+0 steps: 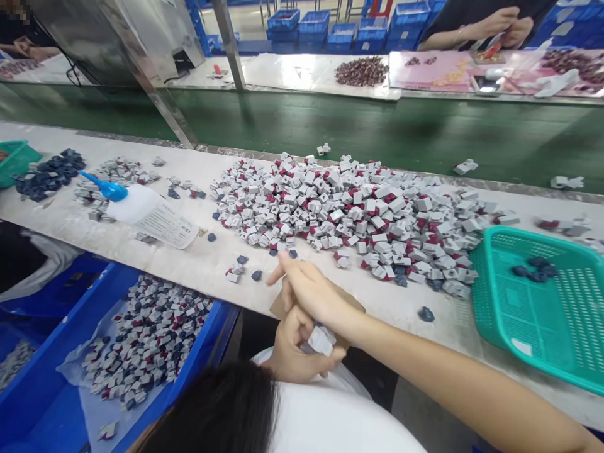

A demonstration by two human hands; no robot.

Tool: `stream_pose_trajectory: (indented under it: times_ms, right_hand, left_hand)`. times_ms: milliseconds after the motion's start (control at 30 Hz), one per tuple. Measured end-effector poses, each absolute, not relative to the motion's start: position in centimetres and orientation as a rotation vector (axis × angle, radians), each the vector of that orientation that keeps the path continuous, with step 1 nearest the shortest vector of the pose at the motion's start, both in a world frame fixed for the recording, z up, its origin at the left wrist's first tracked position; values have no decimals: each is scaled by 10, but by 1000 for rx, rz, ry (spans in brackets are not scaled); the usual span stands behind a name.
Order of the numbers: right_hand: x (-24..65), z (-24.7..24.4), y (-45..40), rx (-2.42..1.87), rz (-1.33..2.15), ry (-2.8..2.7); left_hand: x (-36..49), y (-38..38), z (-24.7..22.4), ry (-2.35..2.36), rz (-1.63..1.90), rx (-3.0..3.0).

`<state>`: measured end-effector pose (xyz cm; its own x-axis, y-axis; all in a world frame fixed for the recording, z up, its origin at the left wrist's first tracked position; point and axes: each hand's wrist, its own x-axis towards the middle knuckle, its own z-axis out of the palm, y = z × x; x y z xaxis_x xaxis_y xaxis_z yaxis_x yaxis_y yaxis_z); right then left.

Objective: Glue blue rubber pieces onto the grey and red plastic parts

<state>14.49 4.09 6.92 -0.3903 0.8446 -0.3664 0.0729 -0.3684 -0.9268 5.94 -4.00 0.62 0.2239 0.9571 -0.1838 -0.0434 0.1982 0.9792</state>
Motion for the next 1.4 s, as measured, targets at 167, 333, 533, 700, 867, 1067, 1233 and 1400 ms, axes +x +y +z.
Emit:
stream_pose_trajectory:
  times_ms: [167, 333, 533, 700, 867, 1067, 1233, 1400]
  right_hand:
    - [149, 79, 52, -1205, 1692, -1235]
    - [145, 79, 52, -1161, 1665, -1089]
    - [138, 75, 45, -1113, 1538, -838]
    - [138, 68, 41, -1070, 1402, -805]
    - [144, 56, 42, -1055, 1225, -943]
    - [147, 44, 36, -1102, 1066, -1166]
    - [140, 41, 31, -1143, 1022, -1268]
    - [184, 44, 37, -1328, 754, -1235]
  left_hand:
    - [45, -26, 17, 946, 754, 1059]
    - [46, -21, 10, 987, 856, 1091]
    - [51, -15, 10, 1030, 1126, 1236]
    - [52, -5, 11, 1042, 1131, 948]
    - [54, 1, 13, 745, 1143, 522]
    - [58, 6, 29, 772, 1176, 360]
    - [70, 11, 33, 864, 1132, 271]
    - [32, 16, 38, 1107, 1099, 342]
